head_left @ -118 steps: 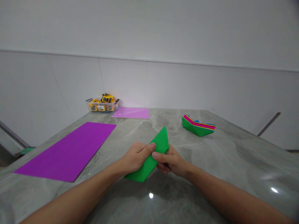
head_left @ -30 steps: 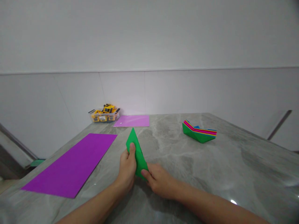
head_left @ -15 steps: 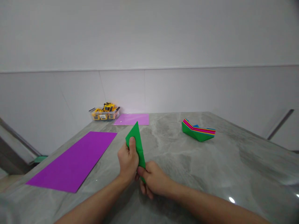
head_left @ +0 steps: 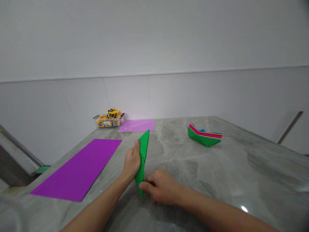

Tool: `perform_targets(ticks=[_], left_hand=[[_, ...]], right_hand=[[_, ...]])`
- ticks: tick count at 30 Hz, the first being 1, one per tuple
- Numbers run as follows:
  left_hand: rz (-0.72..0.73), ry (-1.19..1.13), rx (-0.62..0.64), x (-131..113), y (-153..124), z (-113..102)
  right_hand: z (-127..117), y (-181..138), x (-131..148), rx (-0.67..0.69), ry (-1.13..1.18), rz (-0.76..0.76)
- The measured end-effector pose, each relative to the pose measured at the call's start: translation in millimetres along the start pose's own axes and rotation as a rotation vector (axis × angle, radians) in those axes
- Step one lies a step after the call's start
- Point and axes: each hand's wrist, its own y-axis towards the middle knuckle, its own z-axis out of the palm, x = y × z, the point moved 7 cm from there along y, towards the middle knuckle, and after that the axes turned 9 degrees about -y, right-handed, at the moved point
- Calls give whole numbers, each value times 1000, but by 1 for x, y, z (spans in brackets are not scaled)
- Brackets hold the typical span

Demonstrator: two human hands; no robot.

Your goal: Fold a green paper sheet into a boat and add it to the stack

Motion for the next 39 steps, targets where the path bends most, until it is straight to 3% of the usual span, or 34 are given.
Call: perform_targets(ticks=[3,6,11,14,18,20,24,27,33,36,39], left_hand=[[41,91,174,-2,-6,11],[62,95,363,-1,-18,30],[187,199,299,1,-22,35],[190,235,331,4,-21,38],[195,269,296,0,-24,36],[193,260,314,-3,-26,38],[80,90,431,0,-32,44],[7,2,543,6,-36,50],[244,313,478,1,-32,44],[246,355,458,-6,-31,40],[233,360,521,-14,-32,41]], right_hand=[[-11,2,-19,-99,187,135],[-20,3,-32,-165,387,150],[-19,5,-41,-81,472,162],[-17,2,-43,-70,453,197],[-29,-2,-33,-206,295,137],[-29,-1,-33,-179,364,143],[-32,4,-37,-176,518,118],[-38,6,-48,-261,529,132],[-50,3,-55,-418,375,155],[-58,-2,-46,-505,302,144],[-62,0,-38,-500,336,107]])
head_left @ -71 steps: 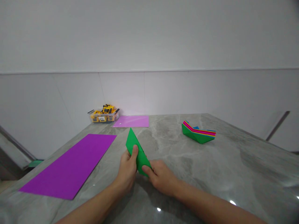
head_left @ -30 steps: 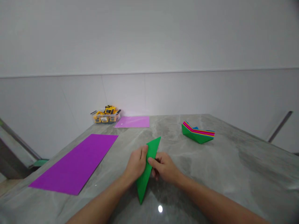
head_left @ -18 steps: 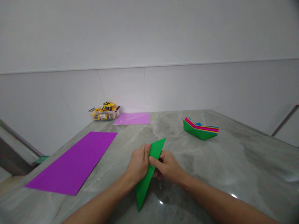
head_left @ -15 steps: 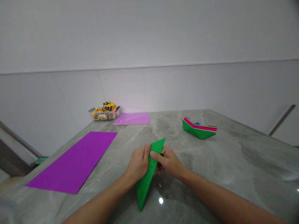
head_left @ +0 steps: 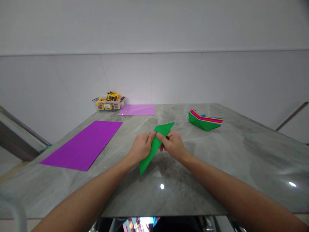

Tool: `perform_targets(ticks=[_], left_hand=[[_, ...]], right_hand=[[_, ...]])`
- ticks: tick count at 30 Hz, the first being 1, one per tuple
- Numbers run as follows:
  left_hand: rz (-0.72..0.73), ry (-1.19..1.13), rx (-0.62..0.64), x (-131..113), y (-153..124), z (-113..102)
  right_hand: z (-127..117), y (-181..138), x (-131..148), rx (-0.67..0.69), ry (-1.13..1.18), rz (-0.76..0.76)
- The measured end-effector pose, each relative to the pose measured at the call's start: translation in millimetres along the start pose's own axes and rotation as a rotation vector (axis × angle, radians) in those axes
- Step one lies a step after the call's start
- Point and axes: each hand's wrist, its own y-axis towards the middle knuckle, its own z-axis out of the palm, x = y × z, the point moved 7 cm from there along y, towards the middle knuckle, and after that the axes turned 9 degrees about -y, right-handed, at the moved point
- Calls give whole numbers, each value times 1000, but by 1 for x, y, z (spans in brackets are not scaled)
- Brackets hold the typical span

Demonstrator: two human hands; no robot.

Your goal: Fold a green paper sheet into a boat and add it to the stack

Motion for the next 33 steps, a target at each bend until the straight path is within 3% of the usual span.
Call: perform_targets(ticks=[4,7,15,22,26,31,33], left_hand=[[-43,-54,5,2,2,-3],[-113,-145,1,16,3,2],[-335,-528,171,44,-4,28],[-393,-669,127,49,-4,21],[-417,-691,110,46,-6,21],[-449,-687,137,43,-10,24],[-437,-697,186,42,-12,27]], right_hand=[[-2,6,-9,13,203,73],[-5,8,-18,-22,200,79],[-34,14,-44,-328,375,234],[-24,14,-54,-198,613,404],[-11,8,-45,-158,622,388],[-19,6,-26,-287,466,184],[-21,6,-24,-292,408,167]])
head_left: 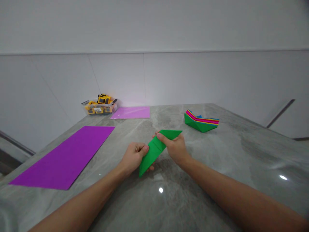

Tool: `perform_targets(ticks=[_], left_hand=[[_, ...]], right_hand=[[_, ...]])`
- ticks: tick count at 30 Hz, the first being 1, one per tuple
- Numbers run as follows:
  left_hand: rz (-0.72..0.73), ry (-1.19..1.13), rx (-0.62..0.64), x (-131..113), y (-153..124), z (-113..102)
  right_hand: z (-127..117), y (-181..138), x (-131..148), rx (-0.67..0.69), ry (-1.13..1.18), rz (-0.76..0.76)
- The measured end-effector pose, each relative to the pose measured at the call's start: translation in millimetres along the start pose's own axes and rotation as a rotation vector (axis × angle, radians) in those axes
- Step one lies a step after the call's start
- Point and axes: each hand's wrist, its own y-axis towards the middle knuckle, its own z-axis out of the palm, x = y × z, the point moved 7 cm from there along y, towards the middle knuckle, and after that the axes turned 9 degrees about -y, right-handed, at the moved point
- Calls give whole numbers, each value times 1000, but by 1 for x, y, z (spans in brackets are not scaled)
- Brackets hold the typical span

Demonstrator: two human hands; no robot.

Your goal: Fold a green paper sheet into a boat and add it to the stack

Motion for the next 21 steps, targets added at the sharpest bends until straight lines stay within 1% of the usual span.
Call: perform_targets(ticks=[2,4,5,7,10,12,14,17,19,21], left_hand=[[-50,-28,95,6,-1,7],[-126,-88,187,14,-4,16],[-155,-119,212,17,-5,18],[-164,-164,200,17,-5,19],[-123,-158,134,12,-5,15],[-105,-137,118,10,-5,13],[-106,-136,133,10,-6,15],[-119,-176,154,14,-5,20],[-127,-200,158,15,-5,22],[-136,-197,154,15,-5,23]], right_hand=[[4,-1,-4,61,-31,44],[10,-4,-10,162,-52,106],[13,-6,-13,206,-58,131],[16,-8,-17,238,-50,166],[11,-6,-21,165,43,224],[9,-4,-21,138,104,246],[10,-2,-18,163,113,227],[13,-4,-13,210,56,176],[14,-6,-14,201,10,156],[12,-7,-16,160,-28,139]])
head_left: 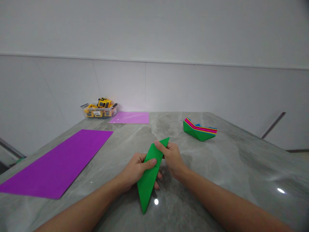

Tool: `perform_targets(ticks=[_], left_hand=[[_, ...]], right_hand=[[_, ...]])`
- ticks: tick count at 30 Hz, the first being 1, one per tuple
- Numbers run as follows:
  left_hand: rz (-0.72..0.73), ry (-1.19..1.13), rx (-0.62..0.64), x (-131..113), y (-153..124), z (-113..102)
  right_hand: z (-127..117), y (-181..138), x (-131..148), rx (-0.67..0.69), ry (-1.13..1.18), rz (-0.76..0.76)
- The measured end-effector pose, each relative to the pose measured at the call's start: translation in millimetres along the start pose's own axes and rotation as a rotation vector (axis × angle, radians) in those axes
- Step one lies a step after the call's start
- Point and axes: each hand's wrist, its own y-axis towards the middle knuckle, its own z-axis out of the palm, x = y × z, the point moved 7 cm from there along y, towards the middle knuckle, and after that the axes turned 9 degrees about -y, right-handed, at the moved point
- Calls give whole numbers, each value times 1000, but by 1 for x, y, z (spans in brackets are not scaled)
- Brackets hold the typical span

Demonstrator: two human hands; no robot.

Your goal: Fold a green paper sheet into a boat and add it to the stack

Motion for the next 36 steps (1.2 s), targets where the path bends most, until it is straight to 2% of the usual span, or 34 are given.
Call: perform_targets(ticks=[10,15,18,21,25,28,31,34,36], left_hand=[[-12,88,52,-8,-9,4],[29,181,-92,-5,1,-6],[199,388,-239,-18,2,-16],[408,591,-263,-34,-5,-13],[409,696,-212,-38,-11,-5],[395,626,-201,-38,-10,-3],[377,429,-196,-36,-5,-4],[271,154,-199,-27,1,-10],[182,-29,-163,-20,3,-10]], right_hand=[[0,-3,8,-6,-76,-100],[2,0,2,9,-131,-84],[-2,0,2,-39,-225,-77],[-8,1,5,-106,-333,-95],[-13,0,10,-170,-389,-166],[-4,-4,10,-65,-331,-180],[7,-8,9,82,-257,-161],[8,-7,13,159,-185,-101],[2,-3,18,155,-199,-80]])
